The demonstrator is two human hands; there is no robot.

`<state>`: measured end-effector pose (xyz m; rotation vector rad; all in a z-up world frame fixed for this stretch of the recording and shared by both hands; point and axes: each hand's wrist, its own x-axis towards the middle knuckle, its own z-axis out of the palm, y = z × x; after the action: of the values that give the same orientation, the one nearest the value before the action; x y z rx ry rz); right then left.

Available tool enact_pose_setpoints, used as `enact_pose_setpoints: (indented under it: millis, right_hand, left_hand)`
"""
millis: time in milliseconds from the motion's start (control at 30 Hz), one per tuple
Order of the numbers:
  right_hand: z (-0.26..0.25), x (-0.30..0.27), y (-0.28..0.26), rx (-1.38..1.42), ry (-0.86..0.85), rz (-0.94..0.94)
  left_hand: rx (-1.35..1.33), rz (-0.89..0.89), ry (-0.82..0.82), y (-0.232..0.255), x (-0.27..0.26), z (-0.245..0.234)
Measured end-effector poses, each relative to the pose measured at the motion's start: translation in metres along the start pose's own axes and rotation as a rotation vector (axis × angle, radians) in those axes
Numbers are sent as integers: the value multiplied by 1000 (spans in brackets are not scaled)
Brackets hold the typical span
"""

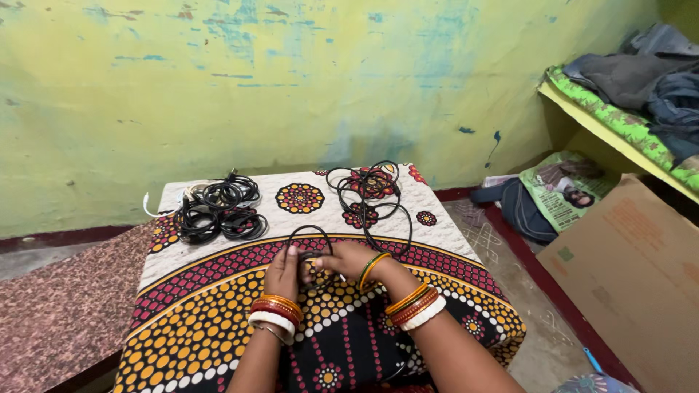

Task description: The person organizes several black cables on a patterned surface by hand.

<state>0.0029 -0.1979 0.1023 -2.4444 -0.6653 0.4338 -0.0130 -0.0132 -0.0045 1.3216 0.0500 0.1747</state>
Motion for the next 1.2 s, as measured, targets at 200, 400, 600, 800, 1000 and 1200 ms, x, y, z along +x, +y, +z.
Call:
enact_pose_setpoints:
  millis: [200, 400, 600, 800, 1000, 1200]
  right_hand:
    - [-36, -25, -4, 211, 173, -50]
    - [-75, -53, -22, 608, 315, -214]
    - [-103, -41, -43, 1379, 506, -378]
    - [-138, -29, -57, 1717, 533, -569]
    - [-71, -10, -50, 1816, 503, -465]
    - [-16, -20, -23, 1745, 412, -319]
  left_hand:
    - [-91, -16, 51, 6, -2, -13]
    - [117, 23, -134, 29, -16, 8]
    - [262, 51, -205, 74, -30, 30]
    - [187, 206, 119, 153, -21, 4]
    - [582, 93, -8, 166, -19, -27]
    - [985, -82, -536, 113, -16, -53]
